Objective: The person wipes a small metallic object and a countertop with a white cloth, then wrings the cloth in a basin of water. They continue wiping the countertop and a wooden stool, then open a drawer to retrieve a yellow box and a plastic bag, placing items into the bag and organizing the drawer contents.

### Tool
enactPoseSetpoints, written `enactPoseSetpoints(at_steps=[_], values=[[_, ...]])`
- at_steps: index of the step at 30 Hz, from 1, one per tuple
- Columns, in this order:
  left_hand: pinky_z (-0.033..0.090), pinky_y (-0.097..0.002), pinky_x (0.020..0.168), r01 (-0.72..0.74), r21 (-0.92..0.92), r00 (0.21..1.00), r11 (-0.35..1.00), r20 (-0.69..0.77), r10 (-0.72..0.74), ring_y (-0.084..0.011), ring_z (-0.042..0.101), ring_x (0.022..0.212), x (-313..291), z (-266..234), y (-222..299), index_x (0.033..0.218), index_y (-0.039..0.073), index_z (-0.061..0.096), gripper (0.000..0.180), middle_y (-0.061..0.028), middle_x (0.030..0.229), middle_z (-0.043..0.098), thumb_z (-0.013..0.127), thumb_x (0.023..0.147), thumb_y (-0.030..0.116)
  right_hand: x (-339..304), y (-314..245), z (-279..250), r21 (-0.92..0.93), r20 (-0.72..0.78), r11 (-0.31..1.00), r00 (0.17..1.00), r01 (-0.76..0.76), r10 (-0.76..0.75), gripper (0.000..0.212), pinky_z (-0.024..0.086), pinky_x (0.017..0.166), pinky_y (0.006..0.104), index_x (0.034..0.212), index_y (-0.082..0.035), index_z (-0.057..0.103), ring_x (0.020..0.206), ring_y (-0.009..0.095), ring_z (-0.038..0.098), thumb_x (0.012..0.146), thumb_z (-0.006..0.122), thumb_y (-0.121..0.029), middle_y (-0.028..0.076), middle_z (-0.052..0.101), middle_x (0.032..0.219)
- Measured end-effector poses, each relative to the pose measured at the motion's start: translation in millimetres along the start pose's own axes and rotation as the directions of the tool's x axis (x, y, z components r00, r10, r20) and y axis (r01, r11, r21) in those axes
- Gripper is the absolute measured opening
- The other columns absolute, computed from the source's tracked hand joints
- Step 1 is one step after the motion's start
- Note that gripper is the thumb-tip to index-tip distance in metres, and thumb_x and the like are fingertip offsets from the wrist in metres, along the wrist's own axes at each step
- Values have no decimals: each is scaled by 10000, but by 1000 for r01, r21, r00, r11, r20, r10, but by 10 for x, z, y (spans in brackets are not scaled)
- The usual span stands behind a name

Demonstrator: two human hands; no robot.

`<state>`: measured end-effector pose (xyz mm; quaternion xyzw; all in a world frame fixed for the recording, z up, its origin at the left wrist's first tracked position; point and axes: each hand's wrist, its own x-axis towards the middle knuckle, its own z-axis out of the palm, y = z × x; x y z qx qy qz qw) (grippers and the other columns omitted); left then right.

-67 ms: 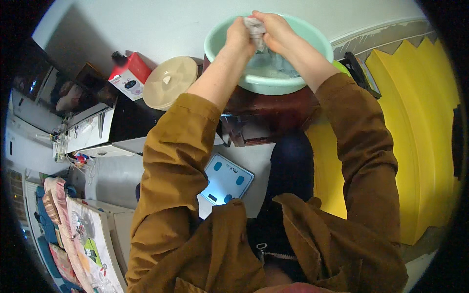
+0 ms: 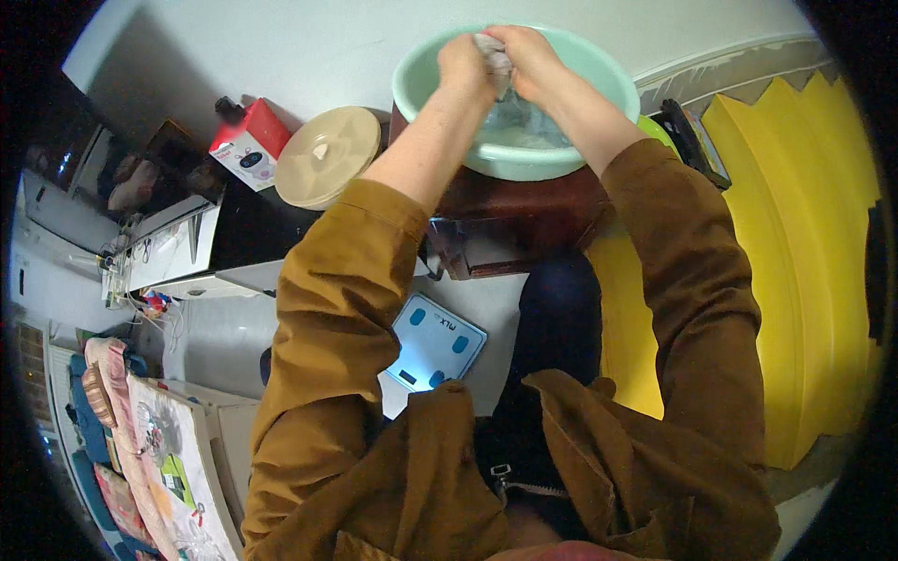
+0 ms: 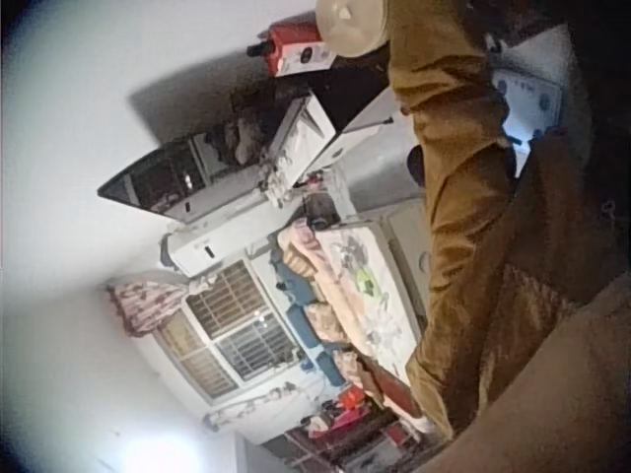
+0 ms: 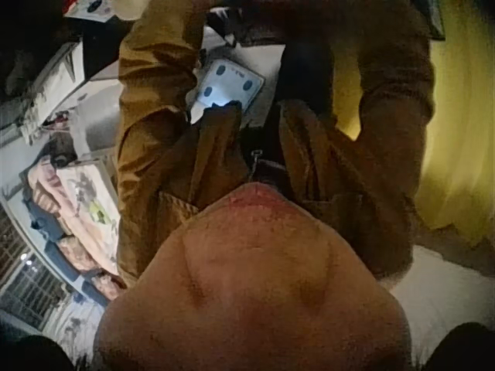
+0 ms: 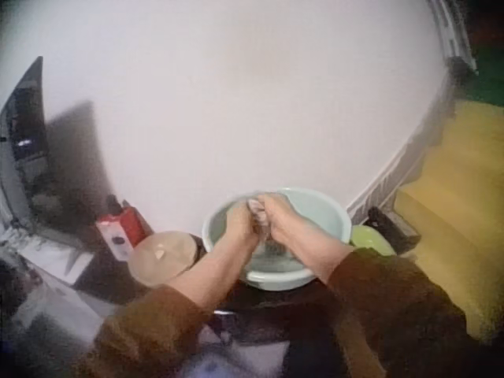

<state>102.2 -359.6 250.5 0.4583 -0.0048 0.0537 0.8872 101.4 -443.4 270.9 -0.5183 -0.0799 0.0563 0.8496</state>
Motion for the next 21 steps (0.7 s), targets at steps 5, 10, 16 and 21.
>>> enactPoseSetpoints(at_steps=[5, 10, 16, 21], values=[[439, -390, 727, -309, 254, 944, 916, 196, 264, -228, 506, 887, -69, 341, -249, 1074, 27, 524, 256, -104, 1003, 549, 400, 859, 92, 17, -36, -114, -88, -84, 993, 994, -80, 73, 235, 467, 653, 406, 981, -24, 581, 796, 245, 574, 882, 526, -230, 105, 610, 963], [413, -404, 932, -194, 495, 978, 847, 26, 209, -280, 501, 1109, 153, 335, -304, 1295, -10, 441, 439, -186, 1269, 496, 422, 896, 172, 204, 152, -460, 34, -11, 991, 991, -133, 133, 352, 466, 722, 414, 1031, -25, 558, 884, 249, 570, 914, 481, -348, 117, 594, 1030], [408, -431, 945, -156, 403, 982, 902, -32, 184, -363, 497, 1128, 31, 445, -428, 1156, 3, 527, 332, -236, 1248, 489, 413, 911, 195, 275, -134, -581, -64, -30, 992, 994, -108, 106, 576, 435, 921, 439, 1276, -23, 437, 1137, 283, 499, 946, 393, -493, 148, 504, 1250], [434, -447, 891, -150, 693, 949, 705, -99, 299, -332, 536, 1058, -270, 558, -423, 1159, 18, 524, 332, -196, 1139, 553, 419, 932, 235, 121, -104, -432, -12, -34, 995, 995, -99, 99, 669, 394, 977, 454, 1372, -45, 338, 1173, 291, 475, 940, 356, -555, 147, 481, 1301]])
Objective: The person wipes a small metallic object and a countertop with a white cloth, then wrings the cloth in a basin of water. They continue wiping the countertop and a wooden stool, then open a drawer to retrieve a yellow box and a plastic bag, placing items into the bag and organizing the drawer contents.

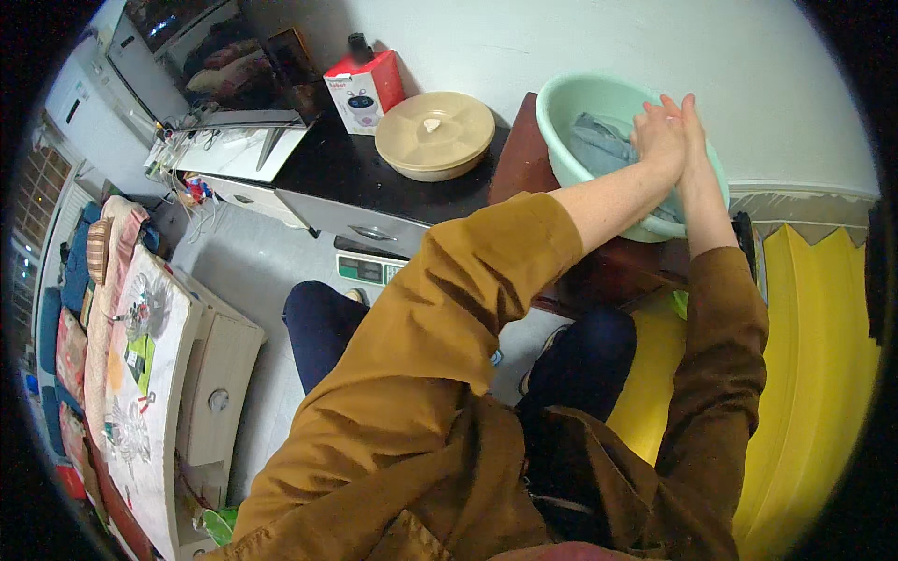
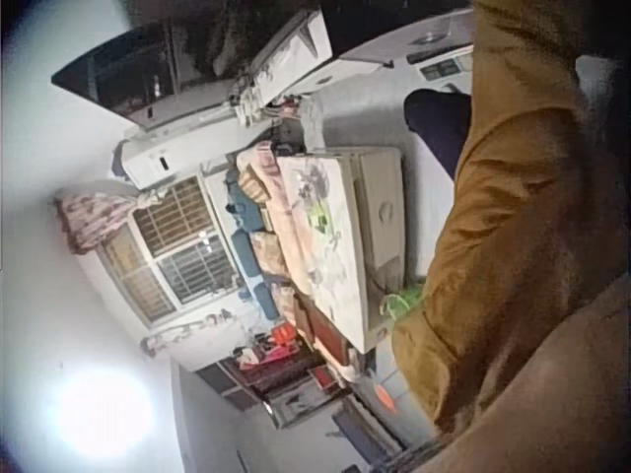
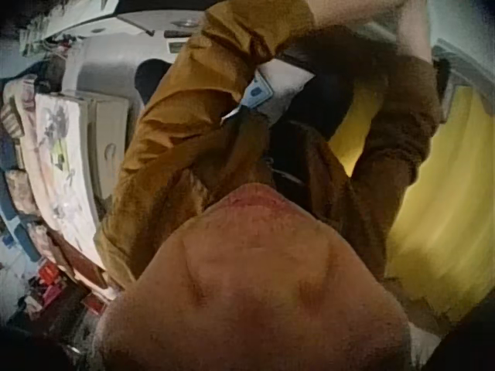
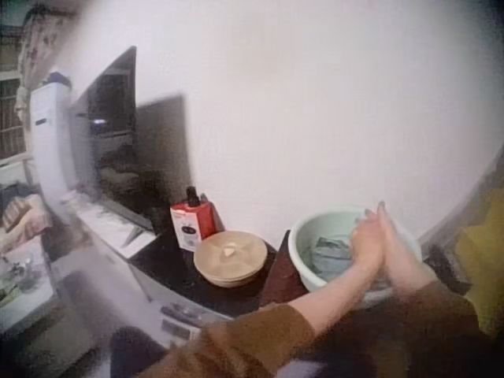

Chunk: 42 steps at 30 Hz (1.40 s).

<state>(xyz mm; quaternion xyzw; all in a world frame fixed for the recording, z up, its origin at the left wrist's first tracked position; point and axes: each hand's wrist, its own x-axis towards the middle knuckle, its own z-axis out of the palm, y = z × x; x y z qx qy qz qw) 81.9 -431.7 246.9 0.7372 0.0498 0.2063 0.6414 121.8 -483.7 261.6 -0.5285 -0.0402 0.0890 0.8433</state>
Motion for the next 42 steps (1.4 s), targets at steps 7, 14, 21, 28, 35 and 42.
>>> enactPoseSetpoints(at_steps=[7, 14, 21, 28, 35, 42], values=[[515, -324, 815, -415, 820, 910, 394, 366, 197, -212, 616, 968, 637, -256, -370, 1041, 73, 612, 413, -100, 1034, 627, 728, 688, 253, -168, 20, -47, -264, 15, 957, 992, -116, 125, 575, 353, 965, 448, 1308, -58, 431, 1188, 268, 428, 959, 367, -511, 130, 472, 1308], [394, -356, 432, -69, 51, 986, 996, 157, 60, -193, 522, 551, 1077, -655, -688, 875, -7, 607, 117, -113, 697, 572, 514, 827, 46, -108, 106, 91, -426, 135, 903, 983, -57, 125, 511, 373, 963, 437, 1275, -45, 458, 1163, 279, 436, 962, 415, -446, 139, 475, 1283], [387, -357, 452, 166, -80, 983, 983, 87, -159, -197, 514, 572, 671, -624, -225, 898, 34, 629, 139, -83, 711, 579, 518, 843, 96, -230, 101, -63, -496, 151, 867, 979, -48, 141, 534, 438, 903, 465, 1274, 8, 430, 1082, 313, 480, 953, 452, -418, 162, 522, 1201], [490, -386, 550, 238, -156, 970, 959, 80, -228, -225, 607, 658, 473, -809, -80, 1056, 56, 633, 377, -121, 766, 619, 420, 957, 351, -543, 223, 441, -5, 301, 985, 939, -172, 166, 510, 466, 869, 452, 1303, -56, 378, 1036, 284, 534, 984, 339, -451, 158, 517, 1191], [418, -326, 554, 64, -297, 968, 953, 249, 12, -160, 529, 704, 222, -634, -45, 1107, -8, 552, 299, -79, 849, 589, 499, 906, 207, -398, 108, 580, 184, 54, 980, 997, -72, 63, 709, 302, 1020, 451, 1358, -9, 332, 1227, 294, 368, 929, 379, -570, 202, 365, 1347], [427, -266, 551, -146, -73, 984, 987, 93, 152, -139, 549, 671, 396, -926, -190, 1129, -13, 533, 304, -91, 846, 604, 547, 836, 69, -575, 167, 640, -49, 157, 997, 986, 61, -53, 745, 277, 1052, 471, 1397, 0, 267, 1321, 326, 286, 908, 464, -526, 236, 252, 1439]])
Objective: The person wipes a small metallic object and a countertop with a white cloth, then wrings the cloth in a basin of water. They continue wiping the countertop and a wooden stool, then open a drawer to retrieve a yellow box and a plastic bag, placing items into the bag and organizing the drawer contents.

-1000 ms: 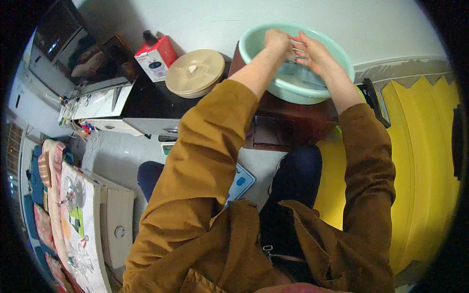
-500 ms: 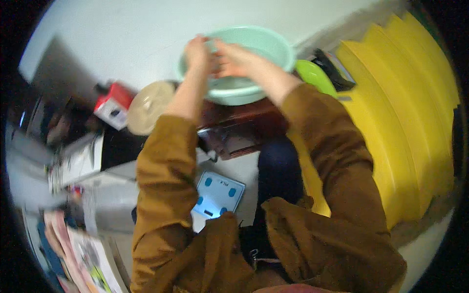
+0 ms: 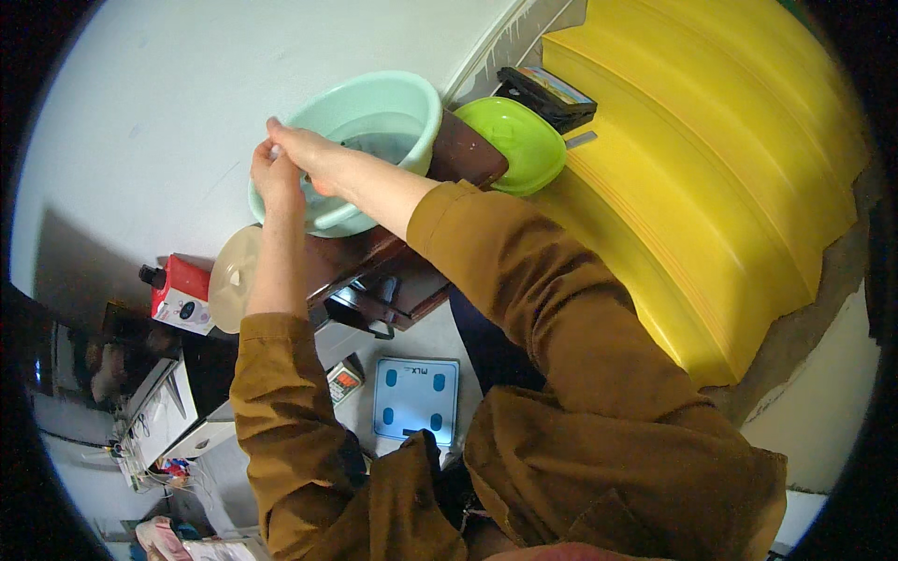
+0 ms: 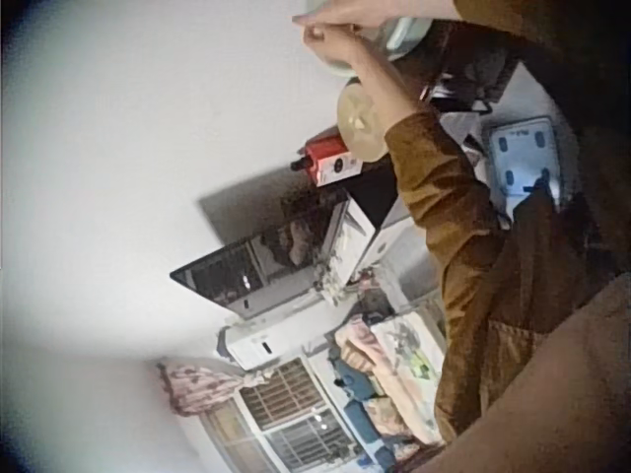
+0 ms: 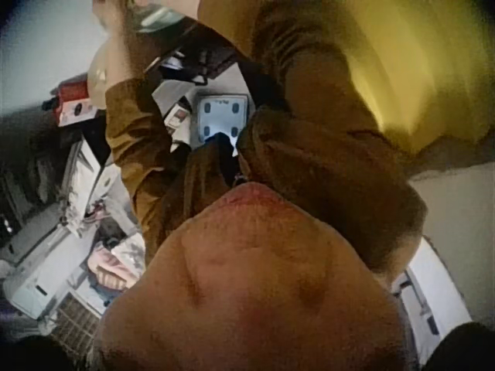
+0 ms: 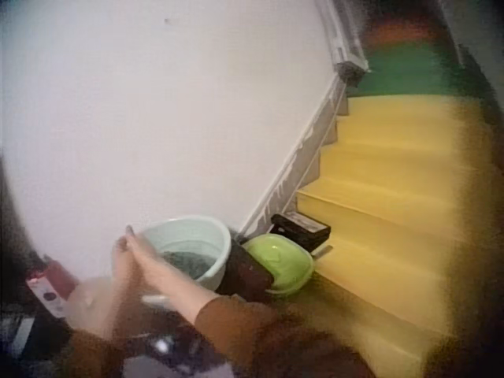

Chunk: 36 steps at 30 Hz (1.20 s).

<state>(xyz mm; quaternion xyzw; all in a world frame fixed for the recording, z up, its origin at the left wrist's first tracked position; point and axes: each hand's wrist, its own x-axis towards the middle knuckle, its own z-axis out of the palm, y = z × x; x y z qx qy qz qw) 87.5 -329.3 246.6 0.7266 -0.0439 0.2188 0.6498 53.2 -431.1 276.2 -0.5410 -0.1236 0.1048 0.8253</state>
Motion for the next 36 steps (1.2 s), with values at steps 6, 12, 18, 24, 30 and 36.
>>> enactPoseSetpoints(at_steps=[6, 12, 18, 24, 30, 36], values=[[421, -234, 534, 53, 259, 985, 964, 143, -93, -117, 549, 645, 115, -165, -98, 1018, -23, 599, 205, -64, 758, 610, 526, 845, 60, -149, 98, -228, -533, -308, 816, 847, 223, -433, 618, 392, 998, 402, 1322, 41, 395, 1233, 329, 439, 823, 622, -244, 236, 412, 1353], [455, -337, 633, -177, 527, 979, 831, 177, 97, -200, 581, 698, 174, -187, -102, 892, -24, 632, 219, -112, 773, 644, 499, 875, 149, -382, 241, -223, -695, -213, 643, 762, 322, -612, 491, 423, 946, 406, 1182, 62, 532, 1100, 350, 535, 784, 647, -201, 244, 547, 1194], [463, -365, 687, -305, 645, 952, 700, 231, 202, -240, 583, 709, 102, -87, -19, 910, -26, 632, 268, -151, 781, 641, 504, 875, 207, -618, 277, -162, -634, -116, 510, 581, 581, -805, 167, 456, 798, 443, 878, 0, 631, 891, 358, 572, 730, 604, -74, 176, 615, 913], [437, -383, 624, -246, 712, 959, 657, 275, 62, -238, 562, 687, 157, 19, -97, 849, -10, 587, 339, -145, 743, 595, 467, 934, 296, -896, 381, -53, -579, -49, 417, 480, 701, -876, 96, 471, 751, 386, 851, -16, 606, 845, 303, 588, 761, 575, -2, 127, 621, 855], [444, -306, 633, -77, 277, 948, 958, 318, -16, -169, 559, 763, -150, -168, 250, 1082, 52, 584, 339, -54, 854, 576, 507, 931, 345, -1142, 628, 17, -419, 10, 550, 609, 723, -793, 43, 483, 637, 301, 826, -14, 616, 701, 196, 609, 798, 584, -4, 101, 627, 801], [508, -323, 717, 207, -387, 949, 898, 303, -88, -206, 586, 897, -1322, -712, 391, 1257, 77, 462, 415, -68, 988, 588, 585, 878, 193, -1498, 1226, -202, -83, 62, 995, 997, 58, -53, 365, 529, 728, 290, 1219, -29, 531, 944, 135, 594, 883, 595, -155, 76, 607, 1084]])
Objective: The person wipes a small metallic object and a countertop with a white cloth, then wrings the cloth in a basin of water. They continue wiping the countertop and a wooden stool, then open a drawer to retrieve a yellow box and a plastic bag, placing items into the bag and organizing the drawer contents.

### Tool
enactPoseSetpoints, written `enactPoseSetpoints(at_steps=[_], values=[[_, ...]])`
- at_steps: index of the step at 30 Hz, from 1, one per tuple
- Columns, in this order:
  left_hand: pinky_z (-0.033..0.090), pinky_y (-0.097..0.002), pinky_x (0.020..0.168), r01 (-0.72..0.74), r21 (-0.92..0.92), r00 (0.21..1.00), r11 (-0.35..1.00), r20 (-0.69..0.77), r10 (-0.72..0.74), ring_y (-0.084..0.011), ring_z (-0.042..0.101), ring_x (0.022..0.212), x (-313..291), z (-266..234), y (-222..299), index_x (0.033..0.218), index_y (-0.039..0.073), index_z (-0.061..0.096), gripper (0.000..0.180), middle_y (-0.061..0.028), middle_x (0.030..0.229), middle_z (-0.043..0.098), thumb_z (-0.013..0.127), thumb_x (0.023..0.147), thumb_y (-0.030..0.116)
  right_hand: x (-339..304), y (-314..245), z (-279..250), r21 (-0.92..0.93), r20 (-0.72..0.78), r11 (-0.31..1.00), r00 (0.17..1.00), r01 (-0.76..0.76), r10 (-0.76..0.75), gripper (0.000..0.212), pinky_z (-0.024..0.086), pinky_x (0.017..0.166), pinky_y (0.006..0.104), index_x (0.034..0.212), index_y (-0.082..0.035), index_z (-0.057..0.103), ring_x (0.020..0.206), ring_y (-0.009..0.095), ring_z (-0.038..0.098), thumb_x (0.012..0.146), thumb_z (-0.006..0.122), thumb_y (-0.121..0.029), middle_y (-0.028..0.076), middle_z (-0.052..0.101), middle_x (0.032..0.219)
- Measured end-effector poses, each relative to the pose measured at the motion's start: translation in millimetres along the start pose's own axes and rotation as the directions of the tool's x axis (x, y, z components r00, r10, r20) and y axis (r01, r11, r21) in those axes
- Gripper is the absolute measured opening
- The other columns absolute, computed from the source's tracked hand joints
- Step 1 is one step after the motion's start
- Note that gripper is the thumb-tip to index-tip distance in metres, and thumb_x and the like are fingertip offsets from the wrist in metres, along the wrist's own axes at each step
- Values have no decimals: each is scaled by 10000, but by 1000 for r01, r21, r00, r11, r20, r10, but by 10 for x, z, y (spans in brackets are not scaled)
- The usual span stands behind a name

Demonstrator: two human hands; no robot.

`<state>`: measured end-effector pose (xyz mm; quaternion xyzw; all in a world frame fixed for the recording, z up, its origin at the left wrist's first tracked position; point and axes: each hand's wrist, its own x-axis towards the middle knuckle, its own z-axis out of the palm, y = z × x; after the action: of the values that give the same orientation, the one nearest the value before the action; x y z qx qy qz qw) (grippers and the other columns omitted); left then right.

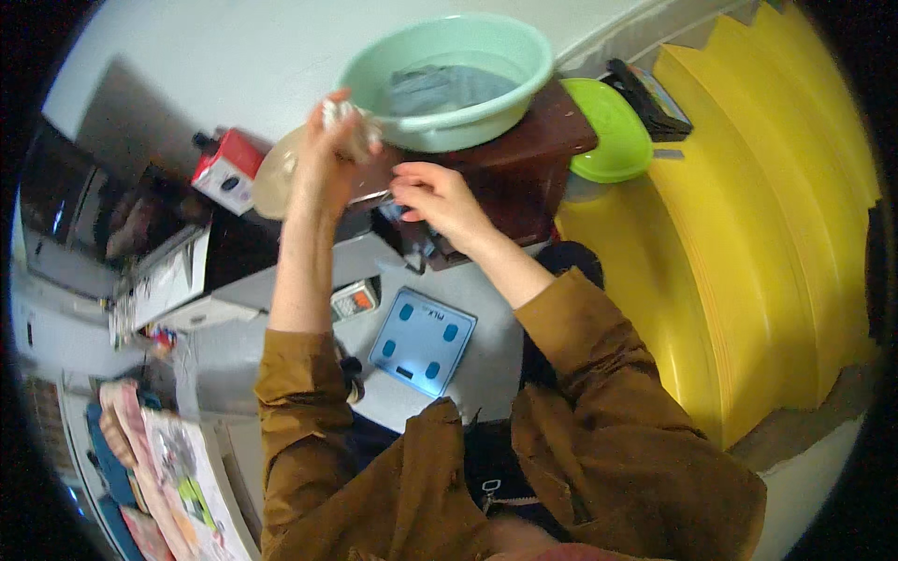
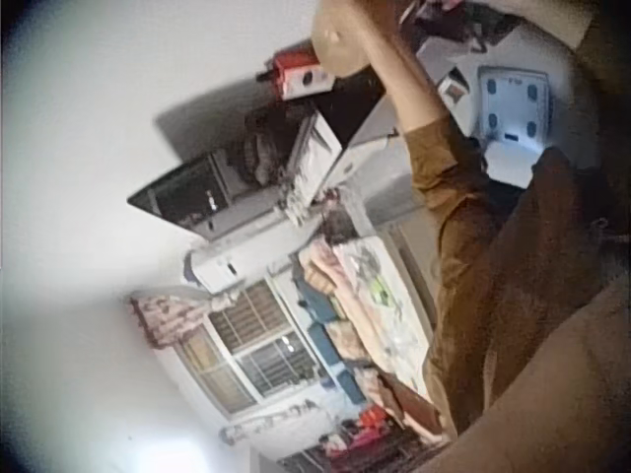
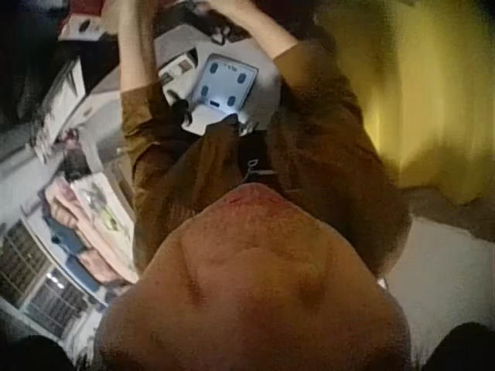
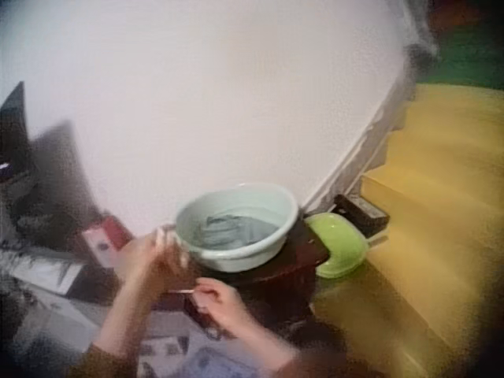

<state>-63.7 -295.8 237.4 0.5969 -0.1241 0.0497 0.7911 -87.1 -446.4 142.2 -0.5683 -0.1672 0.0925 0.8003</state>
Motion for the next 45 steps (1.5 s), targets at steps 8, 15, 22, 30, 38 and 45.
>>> enactPoseSetpoints(at_steps=[8, 15, 22, 30, 38, 45], values=[[411, -467, 995, 238, -479, 946, 845, -83, -314, -283, 459, 1216, -1411, -603, -755, 1345, 62, 415, 531, -103, 1347, 456, 468, 816, 81, -279, 416, 457, -228, 255, 964, 948, -135, 192, 276, 503, 635, 253, 1101, 4, 592, 757, 115, 601, 855, 618, -120, 57, 640, 923], [491, -539, 901, 234, -632, 902, 739, -143, -408, -329, 509, 1167, -1849, -861, -758, 1273, 13, 422, 389, -184, 1297, 478, 395, 912, 153, -239, 520, 522, -131, 64, 986, 992, -103, 112, 123, 426, 559, 228, 842, -25, 665, 625, 80, 542, 852, 637, -145, 7, 626, 724], [503, -564, 853, 218, -579, 924, 785, -138, -358, -319, 525, 1149, -1890, -900, -599, 1291, 29, 415, 497, -157, 1277, 504, 468, 937, 374, -202, 618, 657, 276, 165, 911, 949, -306, 268, 167, 493, 705, 294, 1011, -62, 612, 860, 137, 595, 917, 564, -191, 39, 630, 950], [584, -428, 759, 265, -399, 887, 878, -257, -385, -285, 621, 972, -1977, -1160, -608, 1157, 49, 510, 394, -157, 1099, 594, 685, 820, 153, -71, 558, 673, 417, 117, 882, 975, -220, 188, 190, 511, 767, 384, 1011, -27, 541, 909, 235, 619, 953, 469, -192, 122, 617, 993], [609, -360, 652, 403, -428, 910, 809, 95, -404, -293, 642, 945, -2060, -1038, -491, 1240, 9, 455, 513, -185, 1114, 587, 681, 815, 186, -95, 537, 792, 428, 6, 888, 984, -165, 179, 224, 488, 802, 362, 1017, -18, 547, 917, 189, 591, 974, 436, -208, 95, 608, 982], [600, -407, 709, 369, -404, 910, 837, -26, -413, -347, 618, 1002, -2202, -1224, -573, 1118, 10, 536, 328, -170, 1081, 602, 603, 865, 207, 46, 451, 645, 608, -105, 780, 958, -152, 268, 316, 434, 938, 412, 1116, 34, 533, 1038, 274, 568, 988, 370, -204, 149, 589, 1113]])
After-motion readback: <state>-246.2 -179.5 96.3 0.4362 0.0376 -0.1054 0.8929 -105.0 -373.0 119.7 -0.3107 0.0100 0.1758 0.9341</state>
